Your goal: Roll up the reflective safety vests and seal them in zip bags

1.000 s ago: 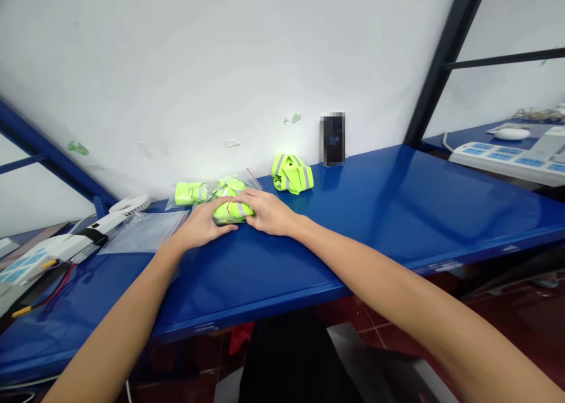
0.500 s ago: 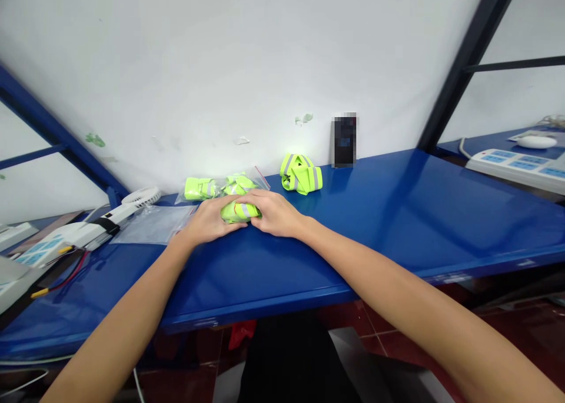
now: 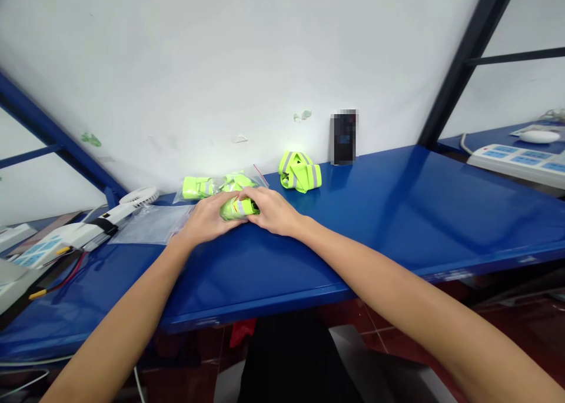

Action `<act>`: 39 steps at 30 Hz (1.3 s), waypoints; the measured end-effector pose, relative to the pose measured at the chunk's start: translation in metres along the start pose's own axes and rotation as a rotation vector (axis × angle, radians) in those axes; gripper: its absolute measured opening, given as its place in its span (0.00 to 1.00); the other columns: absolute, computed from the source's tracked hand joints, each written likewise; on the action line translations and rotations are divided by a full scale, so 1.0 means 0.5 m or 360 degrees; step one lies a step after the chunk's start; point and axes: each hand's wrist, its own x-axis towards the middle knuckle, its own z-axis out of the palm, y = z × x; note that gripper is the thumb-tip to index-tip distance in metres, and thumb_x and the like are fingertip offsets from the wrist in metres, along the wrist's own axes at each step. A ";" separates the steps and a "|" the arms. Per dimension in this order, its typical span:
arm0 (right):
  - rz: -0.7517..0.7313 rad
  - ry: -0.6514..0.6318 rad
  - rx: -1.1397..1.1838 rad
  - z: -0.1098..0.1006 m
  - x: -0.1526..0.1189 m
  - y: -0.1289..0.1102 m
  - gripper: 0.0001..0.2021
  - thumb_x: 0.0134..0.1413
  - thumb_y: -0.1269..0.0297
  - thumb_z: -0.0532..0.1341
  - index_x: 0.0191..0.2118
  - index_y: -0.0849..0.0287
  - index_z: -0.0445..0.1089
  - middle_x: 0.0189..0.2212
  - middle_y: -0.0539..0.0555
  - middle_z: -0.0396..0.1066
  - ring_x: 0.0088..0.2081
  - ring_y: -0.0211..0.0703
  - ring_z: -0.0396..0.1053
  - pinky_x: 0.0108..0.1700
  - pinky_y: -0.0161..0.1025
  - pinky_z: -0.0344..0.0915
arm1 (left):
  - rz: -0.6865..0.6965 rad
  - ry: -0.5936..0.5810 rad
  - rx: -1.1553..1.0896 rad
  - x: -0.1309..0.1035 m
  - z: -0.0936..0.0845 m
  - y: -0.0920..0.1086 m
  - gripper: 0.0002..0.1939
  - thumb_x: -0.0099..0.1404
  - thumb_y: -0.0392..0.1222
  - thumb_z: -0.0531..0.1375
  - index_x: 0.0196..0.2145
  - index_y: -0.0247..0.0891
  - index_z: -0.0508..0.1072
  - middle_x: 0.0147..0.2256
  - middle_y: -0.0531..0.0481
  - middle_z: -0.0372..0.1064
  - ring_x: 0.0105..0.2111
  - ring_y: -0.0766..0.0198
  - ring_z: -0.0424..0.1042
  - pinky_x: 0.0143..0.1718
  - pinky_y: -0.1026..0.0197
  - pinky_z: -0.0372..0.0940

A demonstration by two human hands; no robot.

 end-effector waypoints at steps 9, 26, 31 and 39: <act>0.0023 0.0010 0.0160 0.013 -0.004 -0.006 0.20 0.47 0.78 0.60 0.47 0.56 0.67 0.48 0.58 0.60 0.50 0.49 0.66 0.53 0.48 0.68 | -0.0009 -0.0021 0.0004 0.004 0.006 0.013 0.26 0.60 0.47 0.63 0.55 0.38 0.69 0.48 0.43 0.75 0.45 0.49 0.76 0.44 0.53 0.69; 0.0908 -0.0223 0.1926 -0.024 0.016 0.015 0.22 0.49 0.63 0.63 0.53 0.50 0.68 0.50 0.51 0.70 0.52 0.47 0.67 0.55 0.48 0.64 | 0.0256 0.0529 -0.0407 0.013 0.009 0.031 0.23 0.61 0.41 0.65 0.54 0.40 0.69 0.50 0.43 0.73 0.48 0.56 0.73 0.50 0.53 0.67; 0.1046 -0.0417 0.2099 -0.035 0.010 0.021 0.31 0.50 0.62 0.69 0.60 0.50 0.62 0.53 0.55 0.71 0.52 0.47 0.71 0.58 0.52 0.65 | 0.0325 0.0518 -0.0457 0.013 0.009 0.033 0.23 0.61 0.43 0.66 0.54 0.41 0.69 0.49 0.43 0.73 0.48 0.55 0.73 0.50 0.52 0.68; 0.1120 -0.0551 0.2034 -0.023 0.002 0.047 0.23 0.47 0.64 0.72 0.51 0.58 0.72 0.42 0.55 0.77 0.43 0.43 0.77 0.48 0.42 0.75 | 0.0266 0.0286 -0.0539 0.012 0.012 0.057 0.17 0.64 0.45 0.63 0.51 0.41 0.72 0.47 0.44 0.74 0.48 0.57 0.73 0.50 0.54 0.68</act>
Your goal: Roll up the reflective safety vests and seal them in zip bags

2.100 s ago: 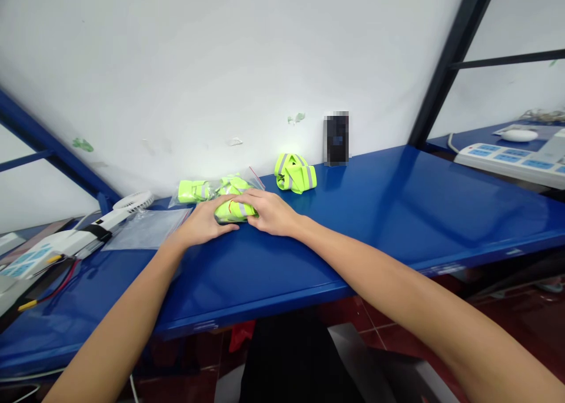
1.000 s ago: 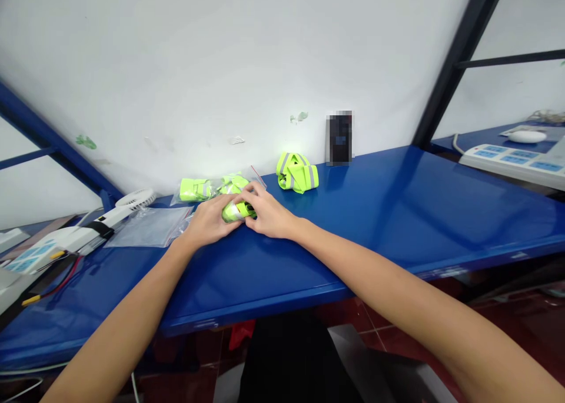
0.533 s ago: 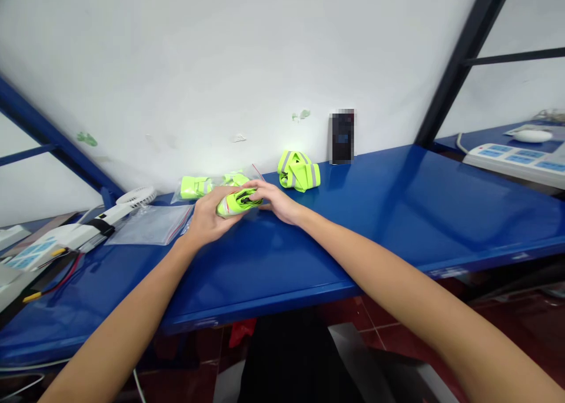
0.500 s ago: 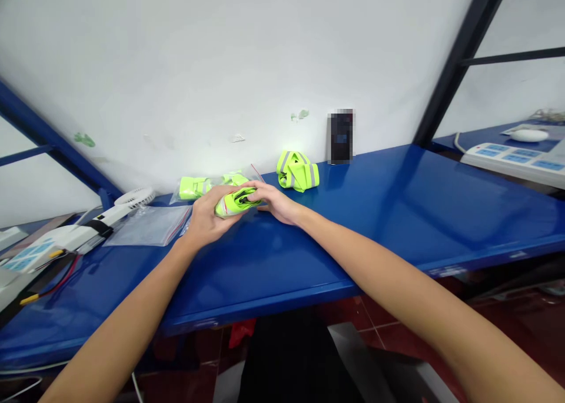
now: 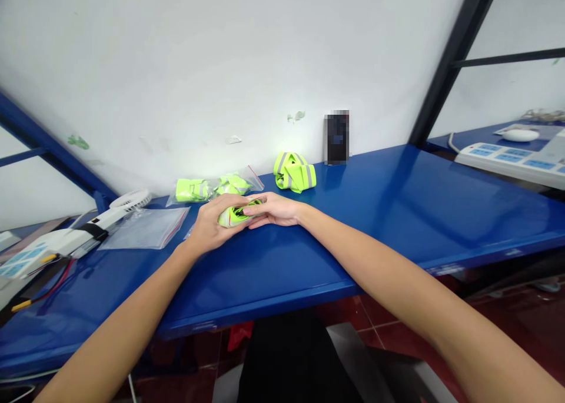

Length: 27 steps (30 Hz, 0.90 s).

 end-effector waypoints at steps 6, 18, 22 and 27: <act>-0.0015 0.0089 -0.0066 0.009 0.006 0.004 0.21 0.48 0.62 0.72 0.50 0.56 0.74 0.39 0.54 0.78 0.40 0.42 0.78 0.44 0.39 0.77 | -0.0050 0.0014 0.0059 -0.007 0.004 -0.007 0.19 0.65 0.47 0.63 0.52 0.41 0.72 0.48 0.44 0.75 0.48 0.56 0.75 0.51 0.53 0.69; -0.0046 0.0073 -0.0066 0.013 0.001 0.001 0.23 0.49 0.62 0.72 0.52 0.56 0.72 0.46 0.56 0.76 0.45 0.44 0.77 0.49 0.43 0.75 | -0.0059 -0.0011 0.0142 -0.004 0.002 -0.010 0.21 0.64 0.45 0.63 0.54 0.40 0.70 0.51 0.43 0.74 0.49 0.56 0.75 0.51 0.53 0.69; -0.0045 0.0126 -0.0192 0.019 0.002 0.001 0.27 0.45 0.61 0.74 0.53 0.54 0.71 0.47 0.55 0.76 0.43 0.42 0.77 0.45 0.39 0.77 | -0.0070 -0.0048 0.0178 -0.007 -0.001 -0.015 0.22 0.65 0.48 0.62 0.55 0.40 0.69 0.51 0.43 0.74 0.49 0.55 0.75 0.51 0.53 0.69; -0.0065 0.0210 -0.0289 0.030 0.003 0.004 0.31 0.43 0.60 0.74 0.56 0.52 0.70 0.46 0.55 0.75 0.41 0.42 0.77 0.43 0.39 0.78 | -0.0037 -0.0053 0.0159 -0.008 -0.004 -0.016 0.23 0.65 0.46 0.62 0.56 0.39 0.67 0.51 0.42 0.73 0.50 0.55 0.74 0.52 0.53 0.69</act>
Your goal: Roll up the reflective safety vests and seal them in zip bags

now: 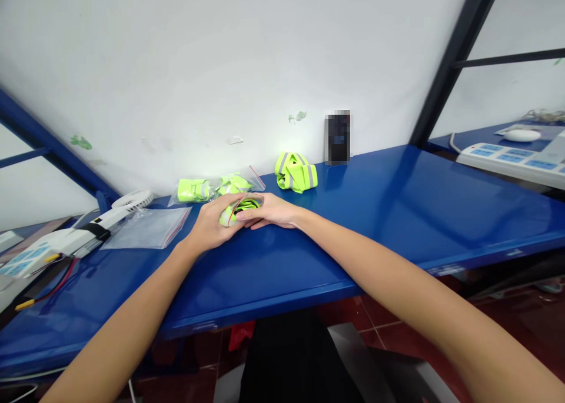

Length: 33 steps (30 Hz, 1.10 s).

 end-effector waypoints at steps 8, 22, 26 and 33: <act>-0.0276 0.0143 -0.0150 0.019 0.001 0.009 0.28 0.41 0.60 0.75 0.51 0.56 0.72 0.48 0.55 0.74 0.49 0.45 0.72 0.54 0.44 0.70 | -0.0008 -0.0109 -0.0060 0.002 -0.014 0.003 0.28 0.62 0.42 0.62 0.59 0.40 0.66 0.55 0.43 0.71 0.53 0.53 0.72 0.55 0.49 0.66; -0.0470 0.0569 -0.0771 0.036 0.008 0.009 0.32 0.40 0.67 0.70 0.54 0.61 0.65 0.51 0.59 0.71 0.53 0.51 0.69 0.59 0.52 0.62 | 0.0056 -0.0288 0.0150 0.006 -0.006 0.002 0.26 0.66 0.41 0.59 0.60 0.41 0.64 0.55 0.40 0.70 0.55 0.50 0.70 0.54 0.47 0.66; -0.0510 0.0609 -0.0803 0.032 0.016 0.022 0.41 0.37 0.65 0.71 0.60 0.64 0.58 0.49 0.62 0.71 0.52 0.54 0.70 0.57 0.52 0.64 | 0.0057 -0.0293 0.0257 0.008 0.009 0.013 0.30 0.65 0.46 0.61 0.63 0.39 0.61 0.55 0.37 0.69 0.54 0.46 0.70 0.54 0.46 0.65; -0.0690 0.0381 -0.0900 0.027 0.013 0.022 0.55 0.38 0.67 0.70 0.69 0.66 0.39 0.46 0.61 0.73 0.51 0.53 0.71 0.57 0.51 0.64 | 0.0156 -0.0314 0.0380 0.012 0.025 0.032 0.39 0.65 0.46 0.60 0.69 0.42 0.49 0.54 0.36 0.66 0.54 0.44 0.68 0.54 0.44 0.64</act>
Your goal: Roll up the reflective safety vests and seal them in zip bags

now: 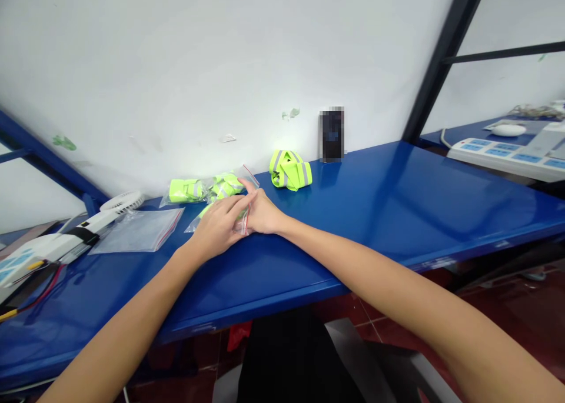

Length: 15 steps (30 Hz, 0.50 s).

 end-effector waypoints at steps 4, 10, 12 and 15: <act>-0.0015 0.0018 -0.0291 -0.003 -0.001 0.006 0.53 0.42 0.65 0.69 0.70 0.66 0.39 0.42 0.60 0.73 0.46 0.54 0.71 0.54 0.52 0.65 | -0.0002 -0.0040 0.0051 0.003 0.006 0.005 0.41 0.64 0.41 0.61 0.70 0.43 0.46 0.54 0.35 0.64 0.54 0.44 0.67 0.54 0.43 0.63; -0.0244 0.0047 -0.0486 -0.006 0.008 0.026 0.46 0.40 0.64 0.70 0.66 0.62 0.51 0.58 0.66 0.62 0.56 0.58 0.64 0.58 0.54 0.60 | -0.0058 0.0142 -0.0300 0.005 0.016 0.022 0.45 0.60 0.47 0.66 0.69 0.47 0.49 0.58 0.36 0.54 0.59 0.44 0.59 0.58 0.41 0.60; -0.0278 -0.0004 -0.0500 -0.011 0.011 0.028 0.42 0.39 0.63 0.71 0.62 0.61 0.58 0.57 0.64 0.63 0.54 0.57 0.65 0.56 0.53 0.61 | -0.0126 0.0238 -0.0513 0.008 0.011 0.027 0.49 0.55 0.54 0.69 0.68 0.48 0.50 0.59 0.37 0.52 0.61 0.44 0.57 0.60 0.40 0.58; -0.0143 -0.0093 -0.0583 -0.024 0.012 0.025 0.37 0.37 0.60 0.74 0.56 0.63 0.66 0.45 0.60 0.70 0.45 0.54 0.68 0.48 0.50 0.66 | -0.0276 0.0589 -0.0835 0.013 -0.004 0.019 0.38 0.63 0.58 0.61 0.66 0.47 0.55 0.60 0.39 0.56 0.61 0.47 0.59 0.59 0.43 0.60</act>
